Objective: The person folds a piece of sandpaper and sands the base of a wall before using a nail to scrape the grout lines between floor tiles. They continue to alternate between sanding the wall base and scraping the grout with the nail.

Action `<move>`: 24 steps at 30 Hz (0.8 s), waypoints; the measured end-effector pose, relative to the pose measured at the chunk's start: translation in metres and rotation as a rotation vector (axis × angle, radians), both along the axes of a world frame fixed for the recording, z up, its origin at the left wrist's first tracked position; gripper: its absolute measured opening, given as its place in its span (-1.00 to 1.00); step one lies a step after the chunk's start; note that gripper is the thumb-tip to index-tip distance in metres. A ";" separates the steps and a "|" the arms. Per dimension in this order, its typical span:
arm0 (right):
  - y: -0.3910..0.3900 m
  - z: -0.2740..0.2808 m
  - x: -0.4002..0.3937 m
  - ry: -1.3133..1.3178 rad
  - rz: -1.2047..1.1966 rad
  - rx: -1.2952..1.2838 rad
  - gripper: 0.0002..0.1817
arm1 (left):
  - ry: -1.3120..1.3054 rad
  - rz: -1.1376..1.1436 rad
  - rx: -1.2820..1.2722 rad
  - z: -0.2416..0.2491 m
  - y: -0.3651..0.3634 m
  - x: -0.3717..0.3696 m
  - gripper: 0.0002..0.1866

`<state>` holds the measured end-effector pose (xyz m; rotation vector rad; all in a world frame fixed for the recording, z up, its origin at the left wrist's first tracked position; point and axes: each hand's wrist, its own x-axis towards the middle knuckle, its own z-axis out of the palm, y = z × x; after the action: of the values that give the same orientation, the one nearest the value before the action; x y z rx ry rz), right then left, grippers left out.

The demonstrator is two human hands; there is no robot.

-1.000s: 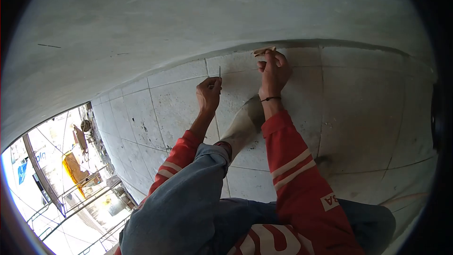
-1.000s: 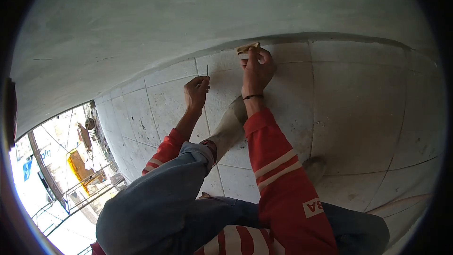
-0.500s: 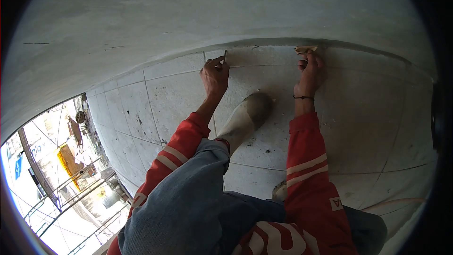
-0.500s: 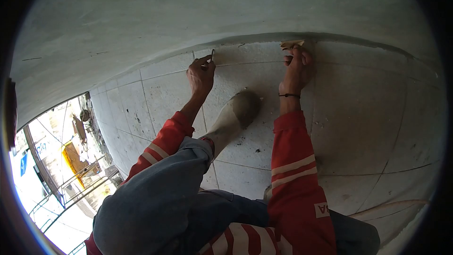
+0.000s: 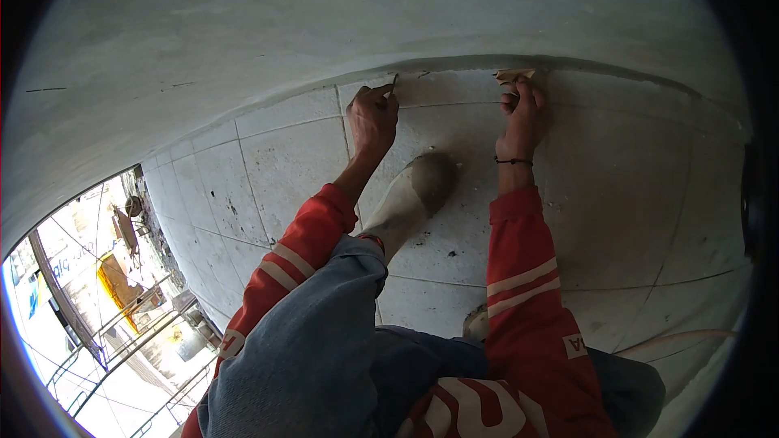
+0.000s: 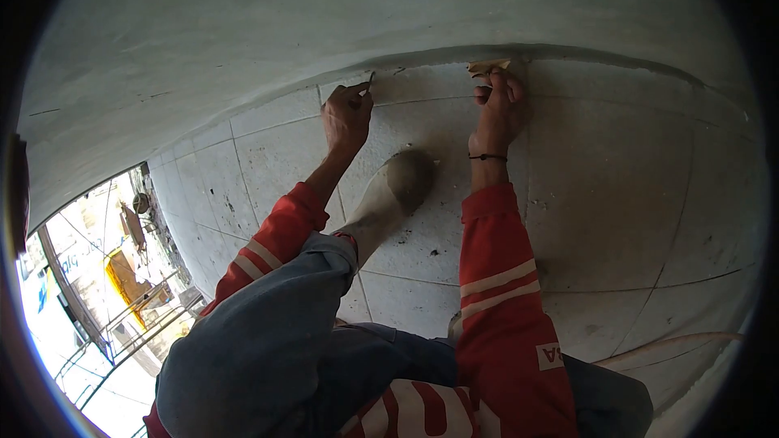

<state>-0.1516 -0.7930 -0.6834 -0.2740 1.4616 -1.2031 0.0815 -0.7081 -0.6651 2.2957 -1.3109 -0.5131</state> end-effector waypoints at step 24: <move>-0.001 0.002 -0.005 -0.026 -0.004 0.019 -0.76 | -0.032 0.043 -0.032 -0.010 0.013 0.023 -0.72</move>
<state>-0.1566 -0.7942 -0.6814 -0.2420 1.4509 -1.1918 0.1042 -0.6954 -0.6748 2.3093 -1.2722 -0.4396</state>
